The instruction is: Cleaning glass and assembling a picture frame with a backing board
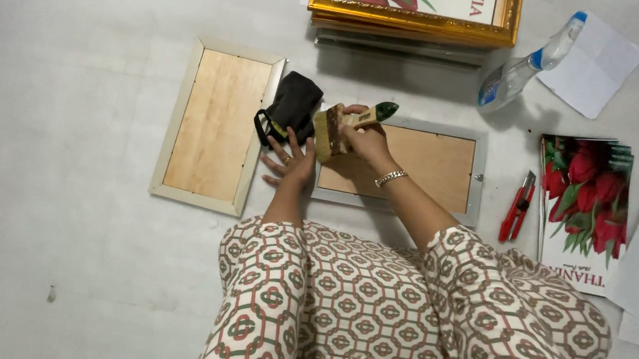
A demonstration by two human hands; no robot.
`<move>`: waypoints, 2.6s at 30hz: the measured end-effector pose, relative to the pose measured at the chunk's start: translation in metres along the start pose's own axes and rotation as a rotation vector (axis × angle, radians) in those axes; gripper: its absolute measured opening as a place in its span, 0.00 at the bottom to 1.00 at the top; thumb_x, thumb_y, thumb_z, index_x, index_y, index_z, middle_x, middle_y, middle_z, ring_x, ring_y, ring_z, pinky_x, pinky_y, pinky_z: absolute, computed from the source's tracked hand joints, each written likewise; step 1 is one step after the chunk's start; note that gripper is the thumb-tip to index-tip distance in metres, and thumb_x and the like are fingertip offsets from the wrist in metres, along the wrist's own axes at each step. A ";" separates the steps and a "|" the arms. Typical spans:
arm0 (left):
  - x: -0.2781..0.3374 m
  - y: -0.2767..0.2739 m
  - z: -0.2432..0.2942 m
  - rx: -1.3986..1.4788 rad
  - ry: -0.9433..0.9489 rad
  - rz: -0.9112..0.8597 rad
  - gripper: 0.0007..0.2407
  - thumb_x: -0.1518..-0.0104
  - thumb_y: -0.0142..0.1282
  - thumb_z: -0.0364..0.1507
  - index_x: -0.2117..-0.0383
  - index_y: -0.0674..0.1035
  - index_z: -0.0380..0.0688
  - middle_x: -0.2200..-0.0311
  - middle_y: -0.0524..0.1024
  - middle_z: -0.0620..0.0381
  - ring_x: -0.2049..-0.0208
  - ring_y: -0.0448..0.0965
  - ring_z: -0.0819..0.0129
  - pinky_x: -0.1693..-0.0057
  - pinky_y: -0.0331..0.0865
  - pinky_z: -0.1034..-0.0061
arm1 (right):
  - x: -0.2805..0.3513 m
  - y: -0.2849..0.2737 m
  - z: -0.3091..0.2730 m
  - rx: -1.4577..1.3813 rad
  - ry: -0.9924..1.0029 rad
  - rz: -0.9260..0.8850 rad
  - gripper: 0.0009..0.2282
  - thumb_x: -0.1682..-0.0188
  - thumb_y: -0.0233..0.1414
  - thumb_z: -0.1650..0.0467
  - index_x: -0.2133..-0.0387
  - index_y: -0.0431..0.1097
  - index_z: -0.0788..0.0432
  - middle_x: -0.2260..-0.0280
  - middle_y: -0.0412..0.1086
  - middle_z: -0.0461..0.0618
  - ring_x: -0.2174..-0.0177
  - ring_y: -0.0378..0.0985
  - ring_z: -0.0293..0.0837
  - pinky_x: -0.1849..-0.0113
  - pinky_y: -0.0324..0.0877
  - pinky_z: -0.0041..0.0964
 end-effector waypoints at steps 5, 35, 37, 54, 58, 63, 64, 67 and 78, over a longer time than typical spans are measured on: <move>0.006 -0.001 0.000 0.000 0.008 -0.004 0.30 0.38 0.16 0.61 0.30 0.31 0.78 0.32 0.06 0.60 0.33 0.08 0.32 0.36 0.12 0.27 | 0.036 -0.078 0.008 0.004 0.001 0.158 0.19 0.59 0.60 0.65 0.52 0.72 0.38 0.57 0.74 0.60 0.53 0.77 0.55 0.49 0.73 0.45; 0.010 -0.005 0.005 0.047 -0.005 -0.011 0.29 0.38 0.14 0.61 0.30 0.32 0.80 0.32 0.06 0.64 0.32 0.08 0.35 0.36 0.10 0.29 | 0.108 -0.109 -0.040 0.144 0.288 0.112 0.31 0.60 0.64 0.53 0.51 0.73 0.66 0.52 0.74 0.64 0.53 0.78 0.55 0.53 0.75 0.49; 0.008 -0.005 0.004 0.033 -0.015 0.000 0.29 0.38 0.15 0.61 0.30 0.32 0.81 0.32 0.06 0.64 0.32 0.08 0.36 0.36 0.09 0.29 | 0.113 -0.161 0.000 0.106 0.333 0.173 0.30 0.60 0.66 0.55 0.51 0.72 0.64 0.53 0.74 0.62 0.57 0.81 0.52 0.57 0.78 0.45; 0.013 -0.009 0.005 0.042 -0.002 -0.004 0.28 0.37 0.12 0.60 0.30 0.32 0.79 0.31 0.08 0.62 0.32 0.09 0.34 0.36 0.10 0.29 | 0.125 -0.019 -0.053 -0.347 0.195 -0.006 0.19 0.55 0.61 0.72 0.49 0.70 0.59 0.52 0.70 0.64 0.53 0.76 0.56 0.56 0.80 0.48; 0.016 -0.009 0.005 0.038 0.000 -0.007 0.29 0.37 0.12 0.60 0.30 0.32 0.79 0.31 0.08 0.61 0.32 0.09 0.34 0.35 0.12 0.29 | 0.121 -0.021 -0.036 -0.145 0.287 -0.068 0.27 0.58 0.64 0.62 0.48 0.68 0.64 0.50 0.71 0.67 0.50 0.76 0.56 0.51 0.76 0.49; 0.003 -0.003 0.001 0.034 0.004 0.002 0.29 0.37 0.15 0.61 0.30 0.32 0.81 0.31 0.07 0.63 0.32 0.09 0.34 0.36 0.10 0.28 | 0.149 -0.111 -0.017 0.099 0.445 0.078 0.31 0.61 0.63 0.61 0.47 0.68 0.71 0.48 0.70 0.71 0.48 0.74 0.61 0.49 0.71 0.57; 0.003 -0.003 0.002 0.035 0.004 0.001 0.29 0.37 0.15 0.61 0.30 0.32 0.81 0.31 0.07 0.63 0.32 0.09 0.34 0.36 0.10 0.28 | 0.162 -0.129 -0.032 0.100 0.446 0.078 0.31 0.61 0.63 0.61 0.47 0.68 0.71 0.48 0.70 0.71 0.48 0.74 0.61 0.49 0.71 0.57; 0.002 -0.003 0.002 0.025 0.002 0.005 0.30 0.37 0.16 0.61 0.30 0.33 0.79 0.31 0.07 0.62 0.32 0.09 0.33 0.36 0.10 0.28 | 0.191 -0.191 -0.037 0.198 0.461 0.196 0.29 0.59 0.60 0.60 0.49 0.71 0.72 0.50 0.71 0.72 0.49 0.74 0.64 0.50 0.69 0.59; 0.012 -0.008 0.006 0.041 0.013 0.005 0.30 0.37 0.15 0.61 0.30 0.33 0.78 0.31 0.07 0.60 0.32 0.09 0.32 0.36 0.09 0.28 | 0.185 -0.108 -0.083 -0.142 0.308 0.139 0.22 0.58 0.60 0.71 0.49 0.70 0.66 0.50 0.68 0.75 0.54 0.77 0.62 0.58 0.76 0.54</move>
Point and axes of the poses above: each hand's wrist, its own x-axis away from the middle knuckle, its own y-axis out of the palm, z = x × y, the point moved 5 cm from there along -x, towards the middle knuckle
